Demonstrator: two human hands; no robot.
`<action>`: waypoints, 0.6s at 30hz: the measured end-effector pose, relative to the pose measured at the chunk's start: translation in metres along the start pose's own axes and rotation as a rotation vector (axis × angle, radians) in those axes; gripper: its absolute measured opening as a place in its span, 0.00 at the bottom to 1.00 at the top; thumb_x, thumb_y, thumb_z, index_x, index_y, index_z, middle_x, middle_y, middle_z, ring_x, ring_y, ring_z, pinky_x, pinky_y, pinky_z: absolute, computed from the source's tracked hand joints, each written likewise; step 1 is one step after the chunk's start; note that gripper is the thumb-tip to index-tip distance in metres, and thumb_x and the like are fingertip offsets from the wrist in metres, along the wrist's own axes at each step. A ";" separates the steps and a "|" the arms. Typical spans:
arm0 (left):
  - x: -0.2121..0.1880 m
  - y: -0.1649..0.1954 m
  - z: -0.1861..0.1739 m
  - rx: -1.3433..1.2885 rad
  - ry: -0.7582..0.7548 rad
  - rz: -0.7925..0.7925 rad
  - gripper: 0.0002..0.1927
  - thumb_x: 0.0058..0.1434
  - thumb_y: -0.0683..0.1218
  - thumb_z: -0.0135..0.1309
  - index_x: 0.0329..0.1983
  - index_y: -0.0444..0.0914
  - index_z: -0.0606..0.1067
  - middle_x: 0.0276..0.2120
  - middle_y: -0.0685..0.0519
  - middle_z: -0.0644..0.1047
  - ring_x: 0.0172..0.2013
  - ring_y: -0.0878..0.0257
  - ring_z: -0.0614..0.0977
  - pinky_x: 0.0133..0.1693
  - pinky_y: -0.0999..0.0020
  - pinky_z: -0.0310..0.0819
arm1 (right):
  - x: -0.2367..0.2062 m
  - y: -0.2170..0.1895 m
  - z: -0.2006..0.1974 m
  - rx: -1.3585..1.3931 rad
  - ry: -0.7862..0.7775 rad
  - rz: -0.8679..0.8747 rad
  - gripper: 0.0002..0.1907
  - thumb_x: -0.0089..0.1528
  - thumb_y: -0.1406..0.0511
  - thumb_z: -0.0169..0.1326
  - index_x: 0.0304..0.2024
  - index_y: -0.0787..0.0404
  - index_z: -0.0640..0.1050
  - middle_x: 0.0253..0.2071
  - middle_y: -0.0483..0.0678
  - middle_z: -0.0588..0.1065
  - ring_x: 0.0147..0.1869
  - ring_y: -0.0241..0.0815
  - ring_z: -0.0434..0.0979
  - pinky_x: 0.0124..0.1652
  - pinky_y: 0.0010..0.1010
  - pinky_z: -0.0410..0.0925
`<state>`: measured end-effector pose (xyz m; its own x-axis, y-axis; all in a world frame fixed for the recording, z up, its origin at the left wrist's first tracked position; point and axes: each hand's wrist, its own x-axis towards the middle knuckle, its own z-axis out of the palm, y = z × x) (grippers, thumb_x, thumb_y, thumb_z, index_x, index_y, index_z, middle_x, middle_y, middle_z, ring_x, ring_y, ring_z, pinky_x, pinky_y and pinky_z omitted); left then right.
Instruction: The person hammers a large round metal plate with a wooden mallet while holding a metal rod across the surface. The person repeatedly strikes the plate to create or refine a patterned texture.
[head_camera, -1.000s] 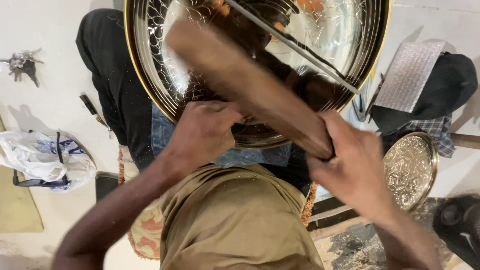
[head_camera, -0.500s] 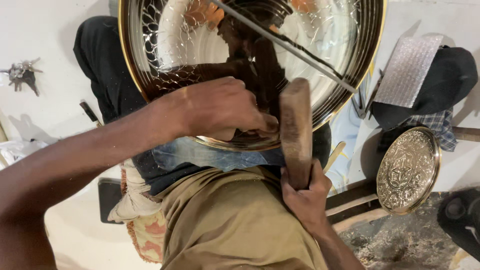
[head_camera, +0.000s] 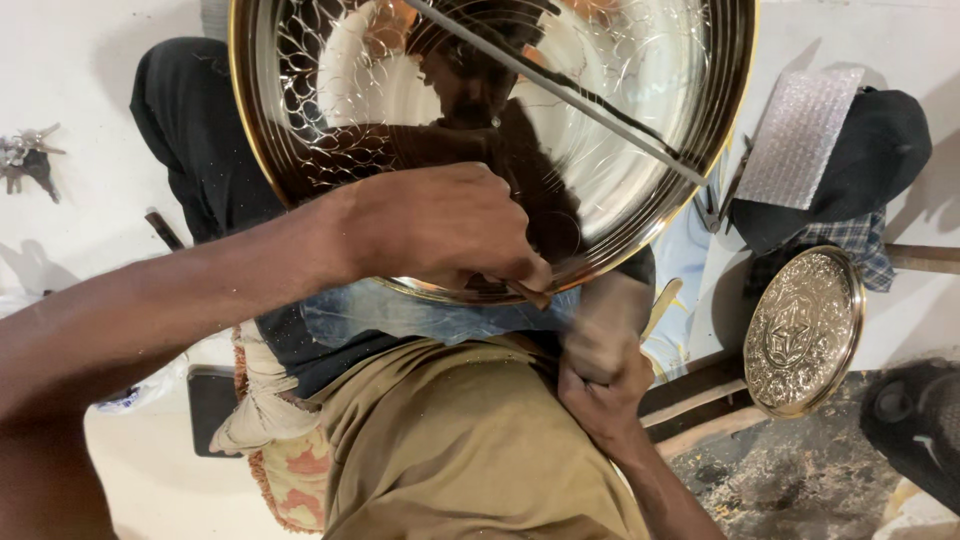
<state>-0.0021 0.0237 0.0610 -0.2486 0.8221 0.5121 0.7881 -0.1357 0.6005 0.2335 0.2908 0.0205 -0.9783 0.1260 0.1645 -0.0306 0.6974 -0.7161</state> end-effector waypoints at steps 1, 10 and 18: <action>0.001 0.001 0.000 0.010 -0.025 -0.036 0.07 0.58 0.41 0.61 0.39 0.42 0.75 0.28 0.55 0.71 0.33 0.59 0.75 0.42 0.60 0.73 | 0.002 -0.001 0.000 -0.012 -0.039 0.055 0.22 0.52 0.70 0.62 0.47 0.68 0.72 0.32 0.55 0.78 0.33 0.47 0.83 0.35 0.32 0.72; -0.009 0.027 0.010 0.080 -0.165 -0.549 0.22 0.61 0.38 0.54 0.58 0.50 0.75 0.35 0.53 0.83 0.30 0.60 0.83 0.37 0.61 0.78 | 0.060 -0.047 -0.024 -0.045 -0.233 0.184 0.22 0.52 0.73 0.63 0.47 0.69 0.72 0.32 0.54 0.78 0.32 0.41 0.80 0.35 0.32 0.71; -0.015 0.076 0.054 0.192 0.418 -0.986 0.24 0.48 0.32 0.54 0.50 0.39 0.76 0.27 0.47 0.81 0.29 0.54 0.84 0.31 0.59 0.79 | 0.173 -0.099 -0.046 -0.181 -0.730 0.008 0.14 0.54 0.72 0.59 0.39 0.65 0.69 0.25 0.52 0.74 0.25 0.42 0.74 0.28 0.32 0.68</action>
<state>0.0917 0.0312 0.0656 -0.9634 0.2640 0.0471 0.2021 0.5993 0.7746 0.0766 0.2763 0.1514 -0.8677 -0.3243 -0.3767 -0.0505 0.8114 -0.5823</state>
